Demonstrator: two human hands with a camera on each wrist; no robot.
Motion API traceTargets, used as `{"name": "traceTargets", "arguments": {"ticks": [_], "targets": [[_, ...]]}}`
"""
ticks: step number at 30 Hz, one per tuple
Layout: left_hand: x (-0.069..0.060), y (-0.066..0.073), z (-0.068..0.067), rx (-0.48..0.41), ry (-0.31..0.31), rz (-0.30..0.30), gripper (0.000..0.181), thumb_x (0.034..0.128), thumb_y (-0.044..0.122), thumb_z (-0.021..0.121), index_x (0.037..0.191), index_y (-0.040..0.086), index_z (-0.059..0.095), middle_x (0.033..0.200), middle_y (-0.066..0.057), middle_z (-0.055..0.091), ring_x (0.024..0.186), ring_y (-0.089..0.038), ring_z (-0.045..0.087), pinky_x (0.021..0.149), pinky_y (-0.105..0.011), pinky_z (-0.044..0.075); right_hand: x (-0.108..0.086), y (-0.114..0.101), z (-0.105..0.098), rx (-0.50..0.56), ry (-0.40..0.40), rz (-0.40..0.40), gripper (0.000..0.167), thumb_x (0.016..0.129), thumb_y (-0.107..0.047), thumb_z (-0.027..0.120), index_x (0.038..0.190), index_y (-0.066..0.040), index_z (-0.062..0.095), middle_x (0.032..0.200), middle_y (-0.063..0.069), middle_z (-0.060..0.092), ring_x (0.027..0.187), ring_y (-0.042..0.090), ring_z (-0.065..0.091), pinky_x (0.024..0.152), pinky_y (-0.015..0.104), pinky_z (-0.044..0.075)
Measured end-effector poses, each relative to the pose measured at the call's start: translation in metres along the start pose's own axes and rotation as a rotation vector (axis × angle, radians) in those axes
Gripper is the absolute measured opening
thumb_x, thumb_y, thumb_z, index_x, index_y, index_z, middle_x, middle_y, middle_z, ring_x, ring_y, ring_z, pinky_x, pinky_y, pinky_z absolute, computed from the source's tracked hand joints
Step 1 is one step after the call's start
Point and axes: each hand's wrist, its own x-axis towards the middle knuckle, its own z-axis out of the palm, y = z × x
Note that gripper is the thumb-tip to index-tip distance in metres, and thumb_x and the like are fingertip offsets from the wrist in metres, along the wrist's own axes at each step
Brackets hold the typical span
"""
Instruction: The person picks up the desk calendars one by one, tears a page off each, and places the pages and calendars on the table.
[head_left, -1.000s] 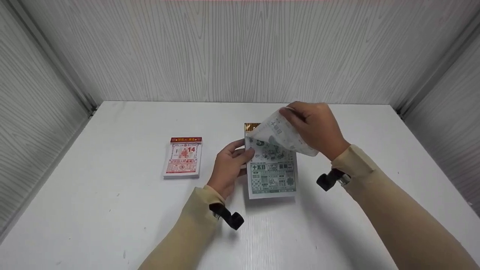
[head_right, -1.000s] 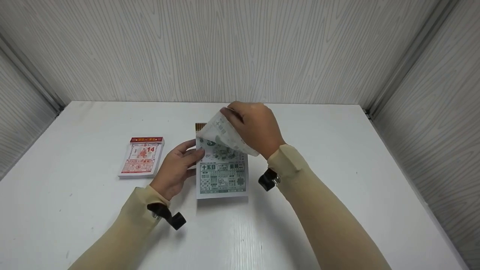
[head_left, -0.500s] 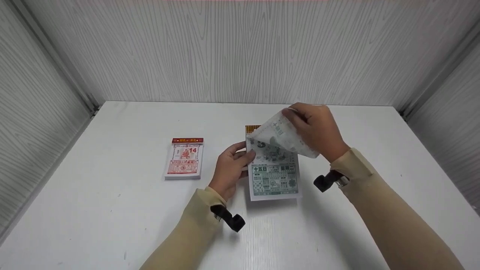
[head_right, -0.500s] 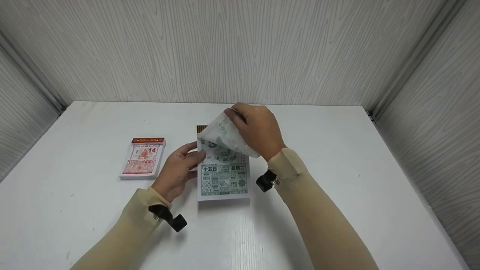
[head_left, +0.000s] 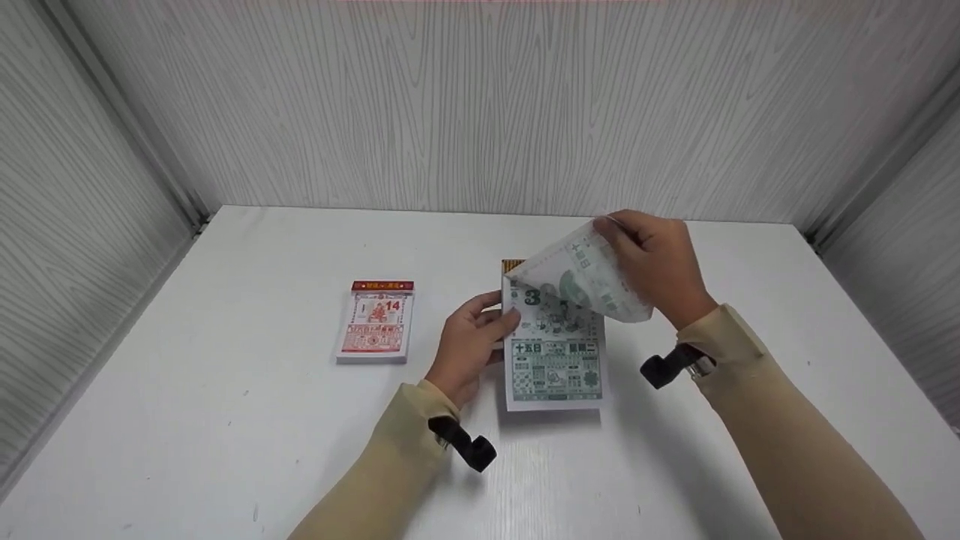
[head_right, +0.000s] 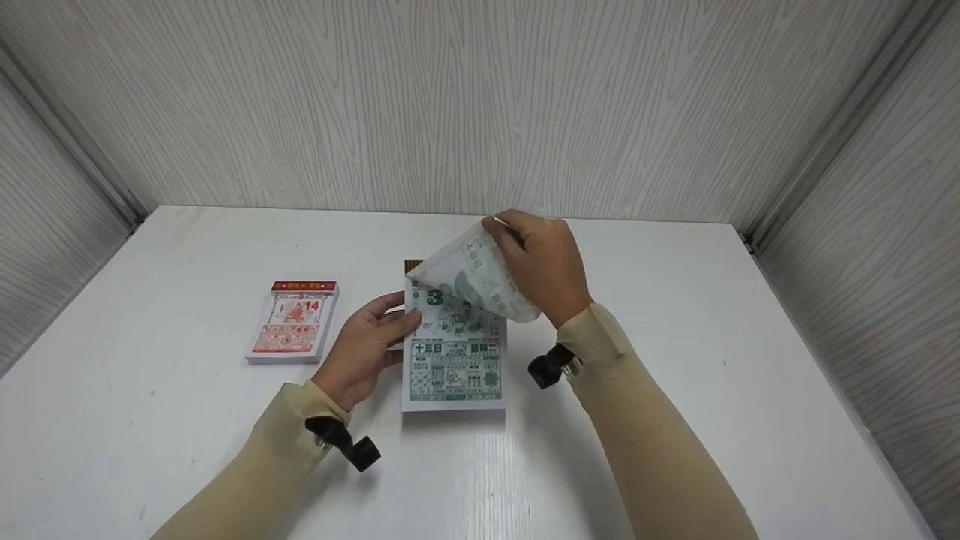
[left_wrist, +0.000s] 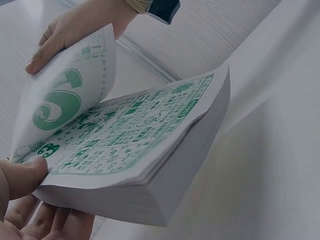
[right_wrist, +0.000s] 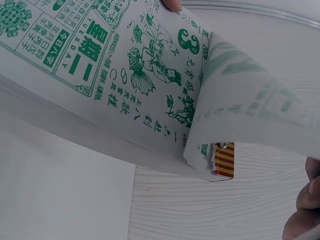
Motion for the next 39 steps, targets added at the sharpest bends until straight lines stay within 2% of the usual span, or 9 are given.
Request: {"name": "traceTargets", "arguments": {"ticks": [13, 27, 39], "targets": [[0.0, 0.0, 0.001, -0.024, -0.014, 0.008, 0.046, 0.0997, 0.016, 0.07, 0.143, 0.01, 0.057, 0.12, -0.011, 0.072, 0.097, -0.024, 0.075, 0.079, -0.036, 0.062, -0.002, 0.013, -0.001, 0.017, 0.039, 0.033, 0.024, 0.104, -0.024, 0.065, 0.099, -0.008, 0.082, 0.077, 0.005, 0.074, 0.055, 0.012, 0.057, 0.049, 0.014, 0.042], [0.002, 0.001, 0.003, -0.021, -0.009, 0.005, 0.046, 0.0995, 0.016, 0.071, 0.143, 0.011, 0.057, 0.12, -0.011, 0.072, 0.099, -0.025, 0.074, 0.082, -0.038, 0.062, -0.001, 0.016, -0.003, 0.029, 0.057, 0.046, 0.025, 0.104, -0.027, 0.065, 0.099, -0.009, 0.082, 0.076, 0.006, 0.073, 0.055, 0.01, 0.058, 0.049, 0.014, 0.042], [0.003, 0.0, 0.004, -0.035, -0.036, 0.031, 0.043, 0.0997, 0.015, 0.07, 0.141, 0.01, 0.059, 0.119, -0.012, 0.071, 0.098, -0.024, 0.075, 0.081, -0.038, 0.062, 0.003, 0.016, -0.007, -0.043, 0.079, -0.036, 0.027, 0.103, -0.029, 0.067, 0.093, -0.008, 0.081, 0.067, 0.004, 0.068, 0.049, 0.006, 0.05, 0.046, 0.012, 0.034]]}}
